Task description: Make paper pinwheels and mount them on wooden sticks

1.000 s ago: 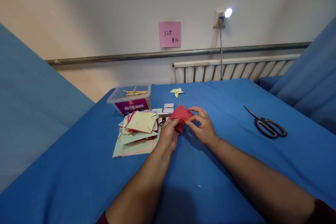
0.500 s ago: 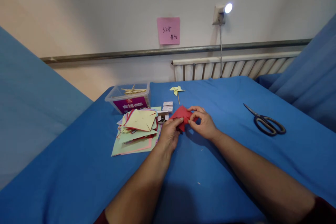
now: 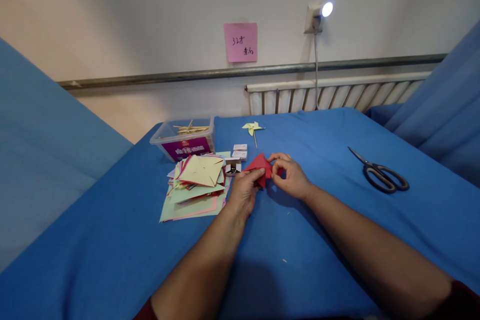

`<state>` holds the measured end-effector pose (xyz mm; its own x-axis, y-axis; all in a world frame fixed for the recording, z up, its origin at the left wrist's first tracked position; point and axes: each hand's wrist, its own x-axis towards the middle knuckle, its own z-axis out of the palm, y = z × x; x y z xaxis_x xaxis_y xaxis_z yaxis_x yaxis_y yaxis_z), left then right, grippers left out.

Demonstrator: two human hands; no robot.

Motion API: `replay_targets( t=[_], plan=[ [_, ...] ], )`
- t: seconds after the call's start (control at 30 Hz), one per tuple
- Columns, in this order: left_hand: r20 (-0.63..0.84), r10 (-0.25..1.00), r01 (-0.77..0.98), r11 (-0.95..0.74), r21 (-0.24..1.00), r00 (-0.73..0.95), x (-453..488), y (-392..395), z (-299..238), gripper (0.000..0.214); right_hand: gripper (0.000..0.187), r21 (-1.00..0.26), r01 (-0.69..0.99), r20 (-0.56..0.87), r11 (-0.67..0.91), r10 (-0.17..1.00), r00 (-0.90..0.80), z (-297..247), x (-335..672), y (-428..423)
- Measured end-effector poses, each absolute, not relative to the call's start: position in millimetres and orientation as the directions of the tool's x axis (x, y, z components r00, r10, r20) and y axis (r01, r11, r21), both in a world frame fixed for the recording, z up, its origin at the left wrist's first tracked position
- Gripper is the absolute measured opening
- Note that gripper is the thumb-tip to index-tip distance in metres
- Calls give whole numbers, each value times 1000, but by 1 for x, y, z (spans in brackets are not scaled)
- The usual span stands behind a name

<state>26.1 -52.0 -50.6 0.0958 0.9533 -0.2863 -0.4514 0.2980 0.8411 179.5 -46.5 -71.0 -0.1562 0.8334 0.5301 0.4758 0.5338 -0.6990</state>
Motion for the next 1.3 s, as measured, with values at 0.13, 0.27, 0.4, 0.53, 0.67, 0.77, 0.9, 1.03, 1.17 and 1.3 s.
replay_targets(
  t=[0.13, 0.27, 0.4, 0.53, 0.67, 0.77, 0.9, 1.03, 1.17, 1.3],
  plan=[
    [-286, 953, -445, 300, 844, 100, 26, -51, -51, 15, 14, -686, 486, 537, 541, 827, -163, -69, 178, -49],
    [-288, 951, -448, 308, 839, 114, 25, -50, -53, 17, 12, -687, 463, 564, 560, 813, -145, -69, 177, -50],
    [-291, 951, -458, 306, 835, 105, 25, -50, -52, 16, 13, -696, 453, 571, 557, 812, -120, -71, 177, -48],
    [-296, 950, -456, 309, 835, 101, 26, -51, -51, 18, 13, -703, 470, 550, 534, 827, -118, -72, 177, -47],
    [-301, 948, -460, 314, 831, 103, 27, -51, -50, 18, 13, -705, 477, 544, 524, 832, -110, -71, 177, -47],
    [-301, 948, -453, 315, 834, 106, 27, -51, -49, 18, 13, -710, 467, 546, 527, 831, -107, -71, 177, -47],
    [-306, 947, -454, 318, 832, 103, 27, -53, -48, 17, 13, -713, 452, 561, 537, 823, -92, -72, 177, -46],
    [-301, 948, -459, 314, 831, 102, 28, -54, -47, 17, 13, -715, 457, 552, 529, 828, -96, -72, 176, -47],
    [-296, 949, -449, 311, 838, 105, 28, -54, -46, 17, 13, -723, 445, 554, 529, 828, -85, -73, 175, -46],
    [-298, 949, -451, 311, 836, 102, 29, -54, -46, 17, 12, -743, 424, 540, 518, 838, -76, -74, 176, -45]
  ],
)
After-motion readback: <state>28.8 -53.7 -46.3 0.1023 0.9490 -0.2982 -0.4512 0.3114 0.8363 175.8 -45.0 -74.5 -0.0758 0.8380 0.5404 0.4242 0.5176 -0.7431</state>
